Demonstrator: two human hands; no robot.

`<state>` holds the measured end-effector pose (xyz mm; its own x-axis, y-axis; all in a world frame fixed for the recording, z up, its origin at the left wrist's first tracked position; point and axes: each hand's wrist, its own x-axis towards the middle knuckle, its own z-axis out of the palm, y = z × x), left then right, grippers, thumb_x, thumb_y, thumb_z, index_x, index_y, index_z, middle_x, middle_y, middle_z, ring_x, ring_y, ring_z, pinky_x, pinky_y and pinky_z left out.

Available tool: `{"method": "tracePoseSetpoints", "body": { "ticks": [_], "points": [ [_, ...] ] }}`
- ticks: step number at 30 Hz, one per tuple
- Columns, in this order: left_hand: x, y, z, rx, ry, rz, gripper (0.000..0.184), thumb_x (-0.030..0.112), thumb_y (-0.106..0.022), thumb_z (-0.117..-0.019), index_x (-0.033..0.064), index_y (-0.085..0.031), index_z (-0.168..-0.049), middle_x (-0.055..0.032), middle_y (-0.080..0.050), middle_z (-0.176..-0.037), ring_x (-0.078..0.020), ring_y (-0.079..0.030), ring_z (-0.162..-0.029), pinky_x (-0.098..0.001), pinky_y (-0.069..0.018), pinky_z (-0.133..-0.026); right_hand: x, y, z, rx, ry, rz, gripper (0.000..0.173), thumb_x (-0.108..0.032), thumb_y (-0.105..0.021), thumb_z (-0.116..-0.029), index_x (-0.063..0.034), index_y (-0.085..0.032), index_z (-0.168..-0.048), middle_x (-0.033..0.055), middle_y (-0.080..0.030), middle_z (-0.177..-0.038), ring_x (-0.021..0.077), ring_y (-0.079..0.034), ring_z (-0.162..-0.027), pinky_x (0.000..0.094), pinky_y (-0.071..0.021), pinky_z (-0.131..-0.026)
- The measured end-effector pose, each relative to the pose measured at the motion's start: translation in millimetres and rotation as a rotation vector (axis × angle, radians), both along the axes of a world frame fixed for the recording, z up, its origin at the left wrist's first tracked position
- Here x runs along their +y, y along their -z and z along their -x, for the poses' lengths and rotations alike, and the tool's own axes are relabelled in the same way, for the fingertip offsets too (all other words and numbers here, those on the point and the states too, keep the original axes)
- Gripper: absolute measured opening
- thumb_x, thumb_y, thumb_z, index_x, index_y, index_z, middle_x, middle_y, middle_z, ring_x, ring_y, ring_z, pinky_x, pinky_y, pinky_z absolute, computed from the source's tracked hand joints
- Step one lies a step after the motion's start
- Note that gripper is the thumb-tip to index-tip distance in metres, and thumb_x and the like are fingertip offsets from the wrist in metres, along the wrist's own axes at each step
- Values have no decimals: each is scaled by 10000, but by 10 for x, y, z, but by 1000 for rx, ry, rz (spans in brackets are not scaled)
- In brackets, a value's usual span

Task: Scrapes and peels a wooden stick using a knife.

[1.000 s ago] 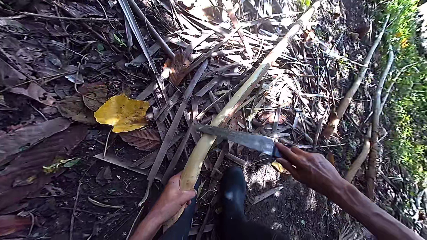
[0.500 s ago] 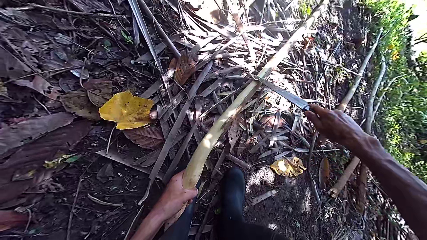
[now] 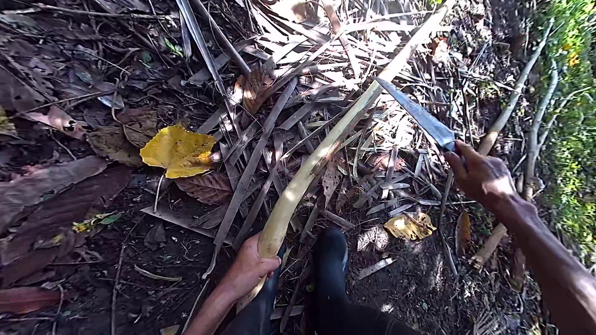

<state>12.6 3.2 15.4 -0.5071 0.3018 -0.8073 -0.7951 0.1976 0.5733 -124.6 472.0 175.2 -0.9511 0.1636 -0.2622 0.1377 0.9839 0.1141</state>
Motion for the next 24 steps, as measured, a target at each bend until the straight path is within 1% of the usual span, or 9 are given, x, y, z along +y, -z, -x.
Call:
{"method": "tracePoseSetpoints", "body": {
  "ticks": [2,6,9,11,13,15,19,21,24],
  "points": [
    [-9,-11,8,-6,4,-5,478,57,-752,-722,73,-597,-1174,-68,-688,-793,-193,-671,-566,-332,-599,-524,-255,256,-339,-13,-113,68,475,-366,-438,-1087,-81,-549,-1451,245,-690,-875,463,-676,-729,674,-519,-636],
    [-11,-18,10,-7,0,-7,479,51,-745,-732,58,-590,-1184,-74,-685,-783,-193,-671,-563,-335,-600,-523,-889,819,-1184,-117,-255,258,537,-460,-431,-1069,-116,-584,-1452,190,-730,-1017,366,-725,-738,559,-585,-616],
    [-14,-43,20,-24,4,1,483,51,-746,-733,51,-576,-1186,-67,-681,-766,-185,-671,-559,-325,-601,-526,-1310,1072,-1617,-91,-387,368,547,-508,-455,-1047,-153,-614,-1431,148,-694,-866,304,-678,-614,470,-557,-512],
    [-10,-51,32,-24,1,3,487,57,-749,-734,51,-571,-1188,-65,-680,-761,-182,-670,-557,-321,-602,-532,-1359,1185,-1637,-52,-398,379,556,-520,-451,-1044,-151,-616,-1425,144,-686,-844,301,-672,-599,461,-548,-495],
    [-10,-53,6,-27,-7,0,479,45,-752,-739,46,-571,-1182,-71,-679,-764,-189,-670,-560,-326,-603,-532,-1257,1254,-1538,-44,-288,387,566,-499,-438,-1060,-115,-594,-1445,182,-717,-917,345,-702,-655,519,-568,-537],
    [-10,-44,1,-20,-11,-10,473,40,-747,-744,47,-574,-1184,-77,-682,-772,-195,-672,-564,-329,-603,-529,-1176,1284,-1456,-36,-253,374,578,-494,-415,-1066,-97,-587,-1448,191,-728,-952,357,-715,-681,534,-569,-555],
    [-3,-43,8,-17,-15,-13,472,40,-752,-734,38,-583,-1176,-85,-686,-782,-199,-671,-563,-332,-603,-526,-1289,1349,-1636,2,-378,394,576,-518,-432,-1062,-112,-609,-1430,159,-690,-855,309,-675,-608,466,-546,-499],
    [10,-42,4,-19,-14,1,472,40,-753,-734,35,-579,-1173,-79,-683,-770,-195,-670,-560,-329,-602,-527,-1308,1442,-1655,28,-443,405,578,-543,-428,-1055,-130,-625,-1409,150,-685,-837,305,-676,-615,454,-551,-508],
    [7,-32,-5,-25,-18,4,484,23,-752,-743,27,-565,-1190,-87,-679,-758,-199,-668,-551,-327,-600,-518,-1099,1534,-1336,51,-292,414,542,-472,-477,-1055,-93,-612,-1419,201,-714,-898,369,-703,-667,543,-568,-551]
  ]
}}
